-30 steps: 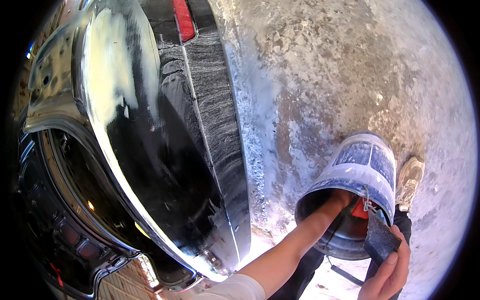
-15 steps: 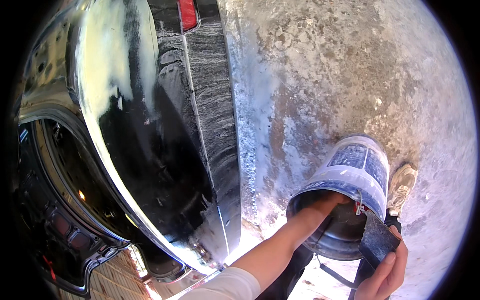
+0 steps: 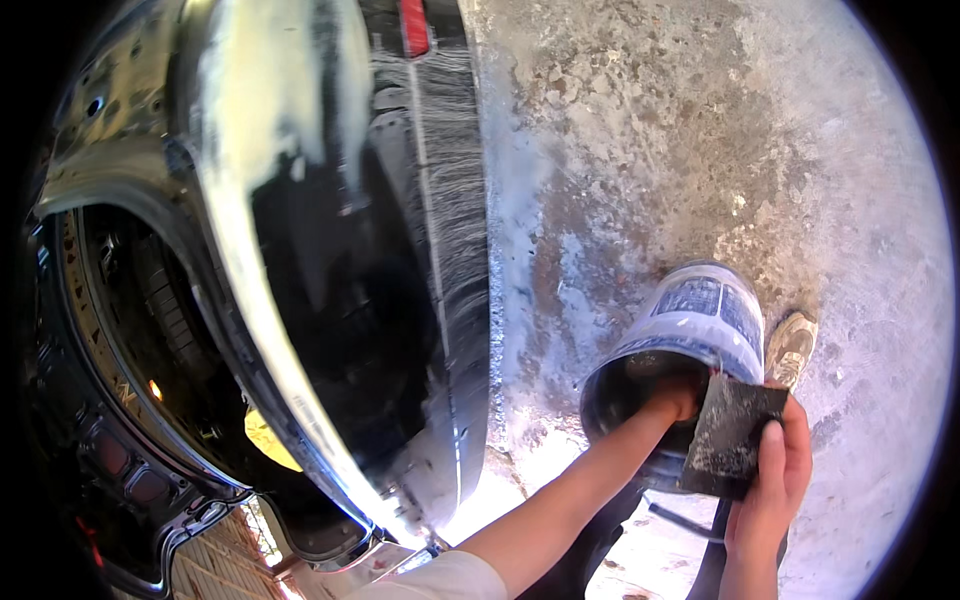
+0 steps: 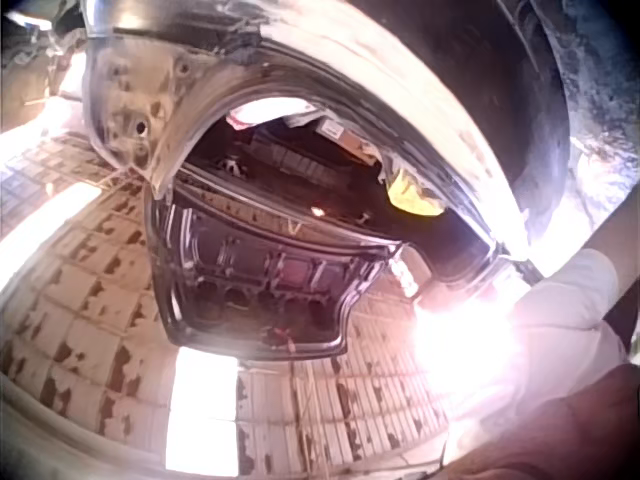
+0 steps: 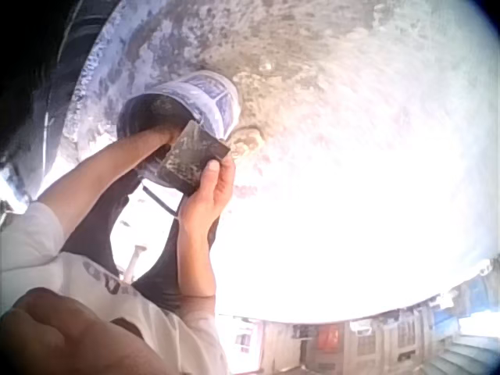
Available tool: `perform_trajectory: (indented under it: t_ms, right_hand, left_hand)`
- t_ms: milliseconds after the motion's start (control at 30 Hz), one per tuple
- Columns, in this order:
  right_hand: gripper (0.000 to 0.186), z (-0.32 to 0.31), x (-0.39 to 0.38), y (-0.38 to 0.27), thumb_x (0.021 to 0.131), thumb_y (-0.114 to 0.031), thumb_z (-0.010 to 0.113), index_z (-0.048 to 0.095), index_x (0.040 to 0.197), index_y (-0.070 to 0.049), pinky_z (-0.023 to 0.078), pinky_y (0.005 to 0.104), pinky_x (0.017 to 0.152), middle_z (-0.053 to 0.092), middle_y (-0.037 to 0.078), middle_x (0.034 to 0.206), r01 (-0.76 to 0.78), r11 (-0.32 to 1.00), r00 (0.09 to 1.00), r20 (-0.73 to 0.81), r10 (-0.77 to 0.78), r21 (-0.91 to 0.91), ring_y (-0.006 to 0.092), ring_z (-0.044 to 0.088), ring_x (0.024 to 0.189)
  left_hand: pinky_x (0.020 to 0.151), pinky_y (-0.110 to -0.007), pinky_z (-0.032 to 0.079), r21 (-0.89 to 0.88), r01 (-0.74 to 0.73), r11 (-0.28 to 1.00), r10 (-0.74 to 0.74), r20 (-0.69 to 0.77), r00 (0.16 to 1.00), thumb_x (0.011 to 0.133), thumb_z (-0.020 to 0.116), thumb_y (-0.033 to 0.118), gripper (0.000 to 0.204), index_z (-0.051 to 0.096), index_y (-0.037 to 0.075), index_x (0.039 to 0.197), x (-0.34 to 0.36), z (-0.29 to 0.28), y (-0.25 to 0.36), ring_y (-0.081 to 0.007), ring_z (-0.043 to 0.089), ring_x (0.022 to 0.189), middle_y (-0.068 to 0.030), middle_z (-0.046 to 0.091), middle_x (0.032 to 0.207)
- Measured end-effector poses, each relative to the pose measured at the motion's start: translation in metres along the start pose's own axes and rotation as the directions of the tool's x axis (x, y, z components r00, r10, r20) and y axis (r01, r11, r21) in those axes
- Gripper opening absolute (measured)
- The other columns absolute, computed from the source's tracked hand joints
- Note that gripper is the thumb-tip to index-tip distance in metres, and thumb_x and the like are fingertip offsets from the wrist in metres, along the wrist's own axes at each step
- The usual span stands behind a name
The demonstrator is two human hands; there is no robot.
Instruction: The person applies a thick white body filler to a black car bumper using a putty knife. They spread the material across the surface, smoothing it out with the tool and their hand, and occasionally wipe the tool with a cloth.
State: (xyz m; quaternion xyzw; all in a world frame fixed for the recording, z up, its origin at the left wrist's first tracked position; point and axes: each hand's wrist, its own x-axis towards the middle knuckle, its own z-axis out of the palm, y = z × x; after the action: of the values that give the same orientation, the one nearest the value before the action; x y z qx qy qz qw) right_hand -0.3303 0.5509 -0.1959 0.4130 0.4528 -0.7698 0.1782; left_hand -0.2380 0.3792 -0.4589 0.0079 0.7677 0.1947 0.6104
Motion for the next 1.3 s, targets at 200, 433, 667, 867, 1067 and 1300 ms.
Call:
perform_trajectory:
  t_ms: [200,433,667,867,1067,1300]
  right_hand:
    - [0.027,0.073,-0.028,-0.034,0.096,-0.003,0.062,0.058,0.123,-0.002,0.051,0.028,0.09,0.07,0.008,0.111,-0.141,0.976,0.99,-0.001,0.143,0.166,0.0132,0.066,0.098]
    - [0.069,0.158,-0.068,-0.072,0.097,-0.022,0.067,0.036,0.154,0.002,0.037,0.0361,0.113,0.048,0.014,0.151,0.142,0.97,0.976,-0.194,-0.103,0.2,0.0247,0.046,0.138]
    - [0.044,0.257,0.027,-0.013,0.107,-0.02,0.048,0.045,0.143,0.005,0.04,0.0361,0.109,0.058,0.017,0.137,0.704,0.709,0.704,-0.163,-0.691,0.034,0.0248,0.055,0.124]
    - [0.043,0.361,0.052,-0.067,0.106,-0.013,0.05,0.052,0.149,-0.012,0.043,0.0354,0.107,0.054,0.017,0.136,0.761,0.627,0.621,-0.092,-0.779,-0.167,0.029,0.052,0.126]
    - [0.057,0.36,-0.039,-0.129,0.088,0.01,0.051,0.058,0.141,-0.012,0.041,0.0388,0.109,0.047,0.021,0.141,0.499,0.846,0.864,0.18,-0.47,-0.185,0.0371,0.047,0.135]
    - [0.043,0.392,0.013,-0.072,0.079,0.015,0.051,0.053,0.117,-0.004,0.037,0.042,0.113,0.048,0.024,0.144,0.535,0.842,0.84,0.068,-0.539,0.065,0.0412,0.044,0.139]
  left_hand:
    - [0.095,-0.048,0.053,-0.155,-0.2,0.968,0.171,-0.184,0.968,0.082,0.066,0.02,0.058,0.055,0.015,0.139,-0.168,-0.088,0.026,-0.0401,0.063,0.115,-0.0207,0.066,0.125]
    - [0.101,-0.042,0.052,0.027,-0.24,0.97,0.222,-0.485,0.846,0.08,0.063,0.01,0.063,0.054,0.018,0.141,-0.419,-0.276,0.053,-0.0338,0.063,0.119,-0.0134,0.065,0.13]
    - [0.098,-0.039,0.052,0.354,-0.23,0.907,0.413,-0.855,0.314,0.075,0.06,-0.003,0.062,0.061,0.011,0.135,-0.516,-0.423,0.077,-0.0378,0.064,0.112,-0.0181,0.065,0.119]
    - [0.103,-0.045,0.046,0.255,0.228,0.94,0.214,-0.959,0.188,0.087,0.059,0.005,0.049,0.06,0.009,0.136,-0.467,-0.488,0.083,-0.0393,0.059,0.118,-0.0194,0.056,0.135]
    - [0.098,-0.052,0.046,0.578,0.442,0.686,0.475,-0.816,0.33,0.084,0.077,0.038,0.064,0.057,0.016,0.141,-0.422,-0.504,0.075,-0.0437,0.056,0.117,-0.0263,0.053,0.131]
    - [0.086,-0.047,0.052,0.466,0.383,0.798,0.382,-0.882,0.276,0.082,0.069,0.017,0.042,0.064,0.017,0.124,-0.428,-0.559,0.079,-0.0414,0.062,0.104,-0.0193,0.056,0.117]
